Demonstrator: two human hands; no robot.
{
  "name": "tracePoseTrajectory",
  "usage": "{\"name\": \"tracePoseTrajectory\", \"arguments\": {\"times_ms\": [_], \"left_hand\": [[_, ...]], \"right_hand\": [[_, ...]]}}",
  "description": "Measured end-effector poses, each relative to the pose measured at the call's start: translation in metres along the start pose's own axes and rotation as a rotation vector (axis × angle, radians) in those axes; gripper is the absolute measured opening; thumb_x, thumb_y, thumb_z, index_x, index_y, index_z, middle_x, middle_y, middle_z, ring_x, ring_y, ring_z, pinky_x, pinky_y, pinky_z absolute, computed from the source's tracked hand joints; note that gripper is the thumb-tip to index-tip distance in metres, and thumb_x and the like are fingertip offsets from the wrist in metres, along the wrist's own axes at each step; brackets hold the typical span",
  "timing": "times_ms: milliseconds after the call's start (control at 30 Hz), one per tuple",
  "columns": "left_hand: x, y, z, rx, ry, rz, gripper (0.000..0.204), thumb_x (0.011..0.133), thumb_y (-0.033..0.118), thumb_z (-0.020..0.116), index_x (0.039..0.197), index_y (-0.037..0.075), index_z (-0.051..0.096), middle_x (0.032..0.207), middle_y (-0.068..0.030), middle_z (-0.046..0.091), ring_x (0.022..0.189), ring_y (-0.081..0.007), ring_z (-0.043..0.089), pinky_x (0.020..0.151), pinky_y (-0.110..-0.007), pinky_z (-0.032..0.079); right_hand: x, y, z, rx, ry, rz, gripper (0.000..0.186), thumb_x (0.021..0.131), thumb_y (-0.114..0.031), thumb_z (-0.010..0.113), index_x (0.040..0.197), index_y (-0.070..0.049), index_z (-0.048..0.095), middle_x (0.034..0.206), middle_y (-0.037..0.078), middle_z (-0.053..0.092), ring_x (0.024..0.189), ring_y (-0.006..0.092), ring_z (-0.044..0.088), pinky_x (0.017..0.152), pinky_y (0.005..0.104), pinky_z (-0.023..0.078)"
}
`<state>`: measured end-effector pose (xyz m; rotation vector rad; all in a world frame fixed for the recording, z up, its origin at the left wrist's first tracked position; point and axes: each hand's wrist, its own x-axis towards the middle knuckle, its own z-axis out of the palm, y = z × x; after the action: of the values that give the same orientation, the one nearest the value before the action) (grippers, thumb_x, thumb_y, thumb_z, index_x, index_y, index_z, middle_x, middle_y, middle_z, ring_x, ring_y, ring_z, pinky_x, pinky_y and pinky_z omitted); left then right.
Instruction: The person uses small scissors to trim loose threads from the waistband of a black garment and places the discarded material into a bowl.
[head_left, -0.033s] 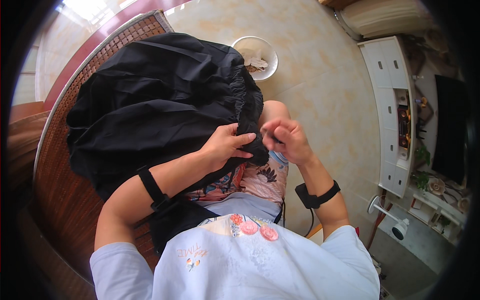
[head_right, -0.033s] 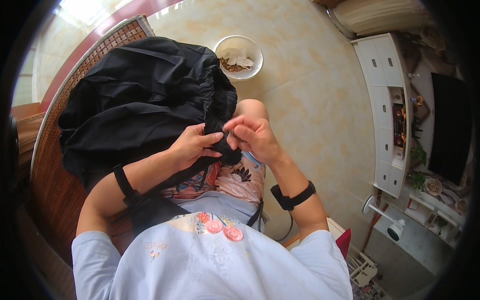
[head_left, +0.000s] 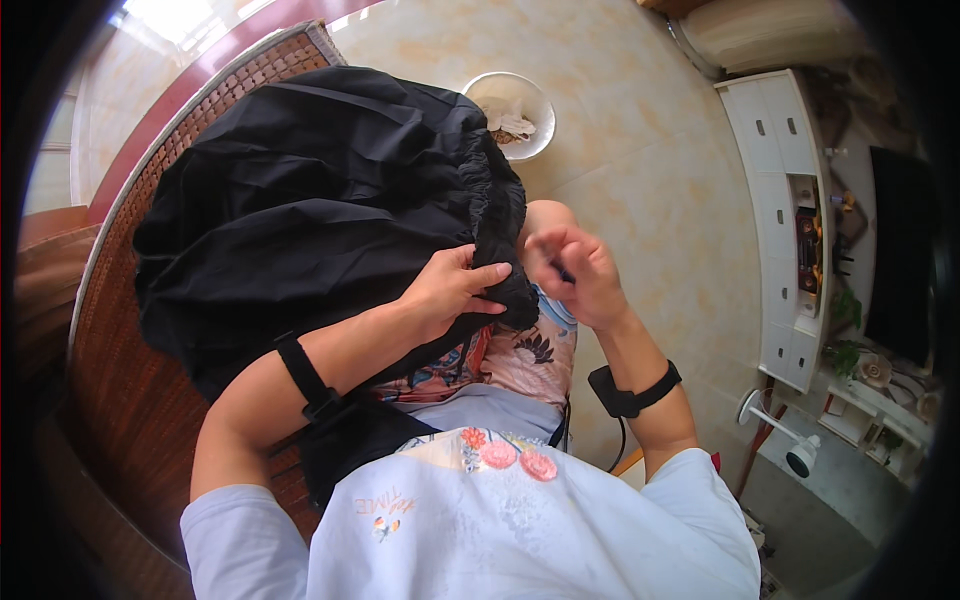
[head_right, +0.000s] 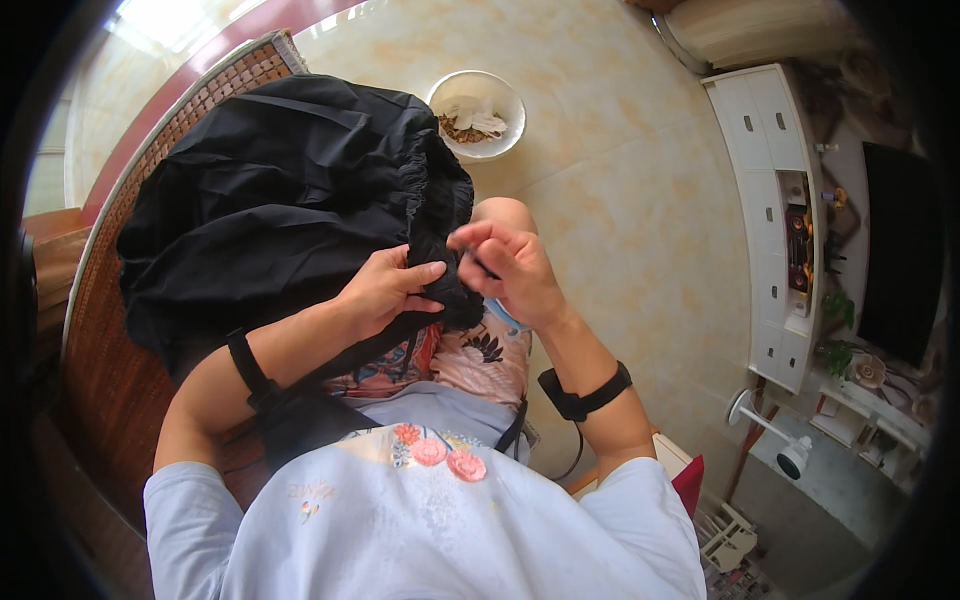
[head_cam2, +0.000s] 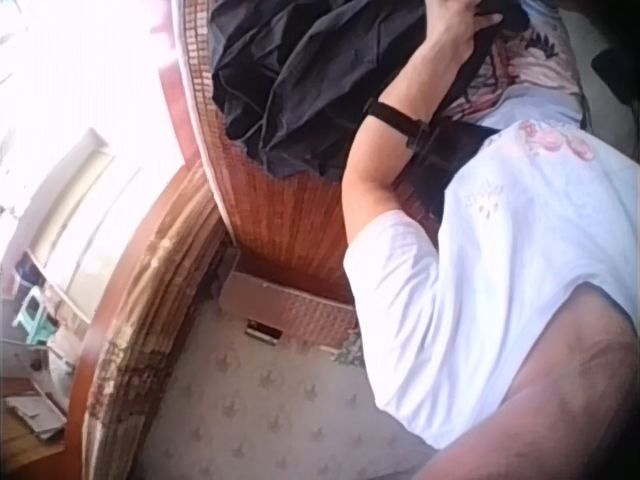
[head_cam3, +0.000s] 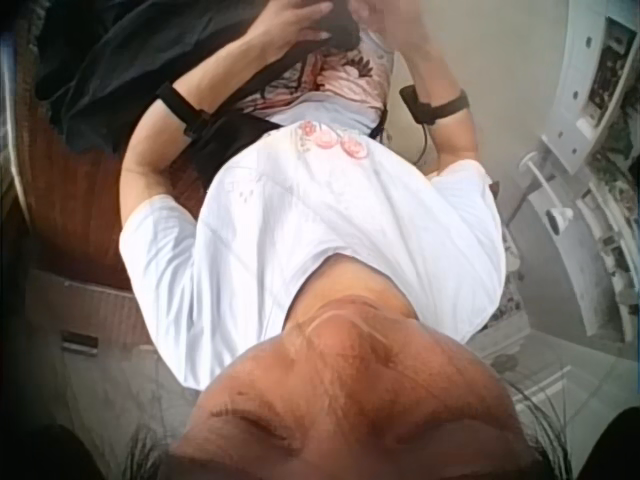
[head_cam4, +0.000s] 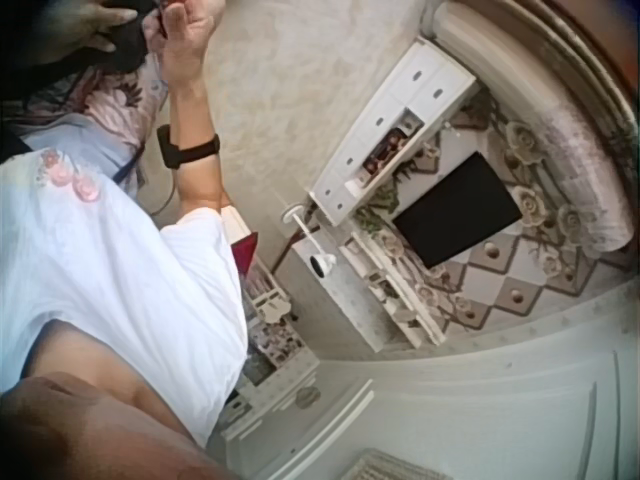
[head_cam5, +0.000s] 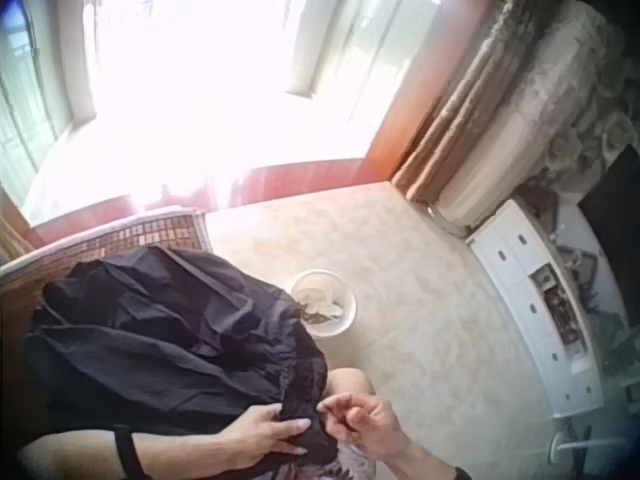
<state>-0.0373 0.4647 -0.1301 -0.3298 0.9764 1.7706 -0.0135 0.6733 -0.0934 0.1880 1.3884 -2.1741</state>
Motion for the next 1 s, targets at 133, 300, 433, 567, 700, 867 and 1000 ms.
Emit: {"name": "tracePoseTrajectory", "arguments": {"times_ms": [133, 300, 433, 567, 700, 867, 1000], "left_hand": [[-0.005, 0.005, 0.002, -0.048, 0.084, 0.001, 0.020, 0.091, 0.013, 0.065, 0.108, 0.006, 0.058, 0.098, -0.0041, 0.065, 0.086, -0.0135, 0.064, 0.071, -0.029, 0.057], [-0.005, 0.004, 0.001, -0.150, 0.090, 0.017, 0.022, 0.089, 0.009, 0.066, 0.110, 0.006, 0.057, 0.097, -0.0036, 0.066, 0.084, -0.0132, 0.065, 0.074, -0.030, 0.057], [-0.002, 0.000, 0.002, -0.217, 0.050, 0.069, 0.018, 0.090, 0.008, 0.065, 0.107, 0.007, 0.057, 0.098, -0.0033, 0.066, 0.084, -0.0128, 0.065, 0.075, -0.029, 0.055], [-0.001, -0.004, 0.005, -0.298, 0.037, 0.149, 0.015, 0.092, 0.007, 0.062, 0.106, 0.007, 0.058, 0.097, -0.0017, 0.066, 0.083, -0.0104, 0.064, 0.071, -0.024, 0.051], [0.001, -0.003, 0.002, -0.262, 0.033, 0.143, 0.015, 0.092, 0.005, 0.060, 0.106, 0.007, 0.056, 0.097, -0.0036, 0.066, 0.084, -0.0117, 0.065, 0.069, -0.026, 0.053], [0.000, 0.002, -0.001, -0.144, 0.074, 0.046, 0.015, 0.092, 0.007, 0.061, 0.106, 0.006, 0.057, 0.095, -0.0020, 0.066, 0.083, -0.0103, 0.064, 0.074, -0.026, 0.053], [-0.003, 0.004, 0.005, -0.151, 0.062, 0.034, 0.016, 0.091, 0.006, 0.062, 0.105, 0.005, 0.056, 0.096, -0.0036, 0.065, 0.083, -0.0123, 0.064, 0.078, -0.029, 0.055]], "right_hand": [[-0.001, -0.008, 0.006, 0.054, 0.110, -0.113, 0.023, 0.093, -0.023, 0.064, 0.099, -0.001, 0.063, 0.073, -0.002, 0.058, 0.055, 0.0012, 0.039, 0.049, 0.0174, 0.030], [0.001, 0.008, 0.015, -0.428, 0.378, -0.032, 0.018, 0.091, -0.020, 0.066, 0.086, -0.003, 0.065, 0.071, -0.007, 0.054, 0.064, 0.0002, 0.045, 0.056, 0.0172, 0.035], [0.002, 0.018, 0.016, -0.635, 0.319, -0.124, 0.016, 0.093, -0.019, 0.064, 0.086, -0.004, 0.064, 0.071, -0.007, 0.054, 0.061, -0.0005, 0.043, 0.053, 0.0163, 0.032], [0.003, 0.018, 0.014, -0.468, 0.290, -0.033, 0.014, 0.094, -0.018, 0.062, 0.085, -0.007, 0.062, 0.069, -0.009, 0.051, 0.057, -0.0012, 0.041, 0.050, 0.0159, 0.030], [0.001, 0.017, 0.009, -0.082, 0.213, 0.159, 0.013, 0.096, -0.019, 0.059, 0.085, -0.012, 0.056, 0.065, -0.011, 0.045, 0.051, -0.0027, 0.035, 0.044, 0.0153, 0.027], [-0.001, 0.018, 0.008, -0.103, 0.224, 0.138, 0.016, 0.097, -0.021, 0.058, 0.086, -0.010, 0.059, 0.064, -0.010, 0.045, 0.050, -0.0022, 0.035, 0.044, 0.0161, 0.025], [-0.005, 0.008, 0.014, -0.571, 0.387, -0.087, 0.025, 0.095, -0.024, 0.060, 0.085, -0.001, 0.062, 0.064, -0.003, 0.055, 0.054, 0.0058, 0.050, 0.049, 0.0232, 0.039]]}}
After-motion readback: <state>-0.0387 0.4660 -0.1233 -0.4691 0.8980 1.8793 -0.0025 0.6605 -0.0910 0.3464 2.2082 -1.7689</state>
